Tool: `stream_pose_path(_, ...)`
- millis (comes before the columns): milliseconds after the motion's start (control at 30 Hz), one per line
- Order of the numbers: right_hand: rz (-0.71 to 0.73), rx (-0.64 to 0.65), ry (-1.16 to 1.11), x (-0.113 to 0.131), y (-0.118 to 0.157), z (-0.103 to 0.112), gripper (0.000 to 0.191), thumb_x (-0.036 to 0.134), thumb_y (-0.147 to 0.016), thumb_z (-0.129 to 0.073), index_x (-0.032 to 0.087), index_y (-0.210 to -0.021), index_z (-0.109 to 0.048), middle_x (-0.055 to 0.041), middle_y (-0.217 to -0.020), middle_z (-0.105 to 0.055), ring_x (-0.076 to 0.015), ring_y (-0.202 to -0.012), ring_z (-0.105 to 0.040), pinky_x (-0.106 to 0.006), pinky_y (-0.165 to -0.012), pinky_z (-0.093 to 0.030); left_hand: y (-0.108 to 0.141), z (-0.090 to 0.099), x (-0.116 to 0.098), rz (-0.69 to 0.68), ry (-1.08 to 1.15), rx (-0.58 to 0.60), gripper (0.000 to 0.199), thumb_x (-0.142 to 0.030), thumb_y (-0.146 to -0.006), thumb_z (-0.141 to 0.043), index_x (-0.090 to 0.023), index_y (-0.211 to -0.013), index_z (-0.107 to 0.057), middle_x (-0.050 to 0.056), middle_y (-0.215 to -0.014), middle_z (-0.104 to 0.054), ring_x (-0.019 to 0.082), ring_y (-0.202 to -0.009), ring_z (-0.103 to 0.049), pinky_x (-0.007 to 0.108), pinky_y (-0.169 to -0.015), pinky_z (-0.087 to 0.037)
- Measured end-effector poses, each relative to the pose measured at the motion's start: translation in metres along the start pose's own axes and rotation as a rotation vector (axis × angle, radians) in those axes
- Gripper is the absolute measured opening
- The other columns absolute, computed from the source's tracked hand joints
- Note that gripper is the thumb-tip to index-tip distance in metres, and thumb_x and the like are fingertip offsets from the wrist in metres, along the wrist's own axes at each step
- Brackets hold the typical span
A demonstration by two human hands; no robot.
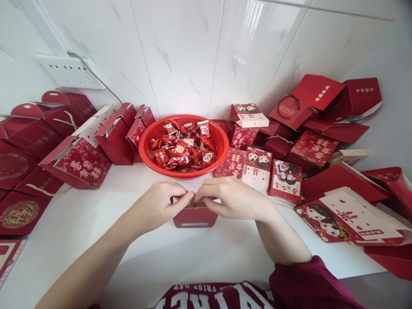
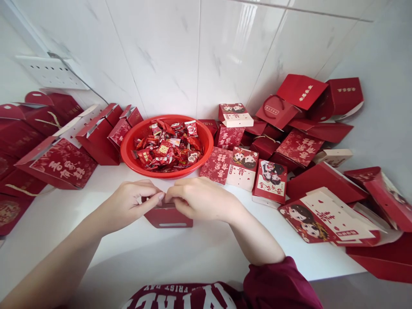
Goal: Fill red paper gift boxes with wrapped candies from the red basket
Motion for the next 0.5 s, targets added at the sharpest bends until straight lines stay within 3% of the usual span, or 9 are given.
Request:
stream_pose_path(200, 0.034, 0.027, 0.036, 0.006, 0.002, 0.001, 0.031, 0.013, -0.089, -0.052, 0.024, -0.114, -0.067, -0.0021, -0.101, -0.069, -0.0157, -0.087, -0.065, -0.029, -0.078, -0.050, 0.000, 0.002, 0.000, -0.022, -0.012, 0.073, 0.040, -0.036, -0.101, -0.044, -0.021, -0.076, -0.071, 0.001, -0.080, -0.071, 0.017, -0.077, -0.064, 0.030, -0.073, -0.050)
stream_pose_path(333, 0.027, 0.011, 0.067, 0.003, 0.003, 0.004, 0.042, 0.011, -0.084, -0.052, 0.022, -0.123, -0.063, -0.0067, -0.114, -0.067, -0.0200, -0.096, -0.064, -0.035, -0.083, -0.052, 0.000, 0.009, -0.007, -0.135, -0.170, 0.055, 0.034, -0.033, -0.100, -0.045, -0.022, -0.084, -0.074, 0.003, -0.106, -0.073, 0.022, -0.100, -0.065, 0.035, -0.089, -0.050)
stream_pose_path(500, 0.085, 0.020, 0.016, 0.001, 0.005, 0.005, 0.057, 0.007, -0.082, -0.051, 0.024, -0.136, -0.054, -0.0075, -0.135, -0.059, -0.0228, -0.121, -0.058, -0.042, -0.100, -0.049, 0.001, 0.011, -0.002, -0.171, -0.237, 0.085, 0.027, -0.027, -0.095, -0.048, -0.026, -0.097, -0.075, 0.000, -0.128, -0.068, 0.024, -0.121, -0.061, 0.038, -0.103, -0.048)
Point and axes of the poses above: each hand's wrist, its own y-axis away from the middle knuckle, its own z-axis out of the back of the hand, x = y × z, the point moved 10 cm from there along -y, towards the middle knuckle
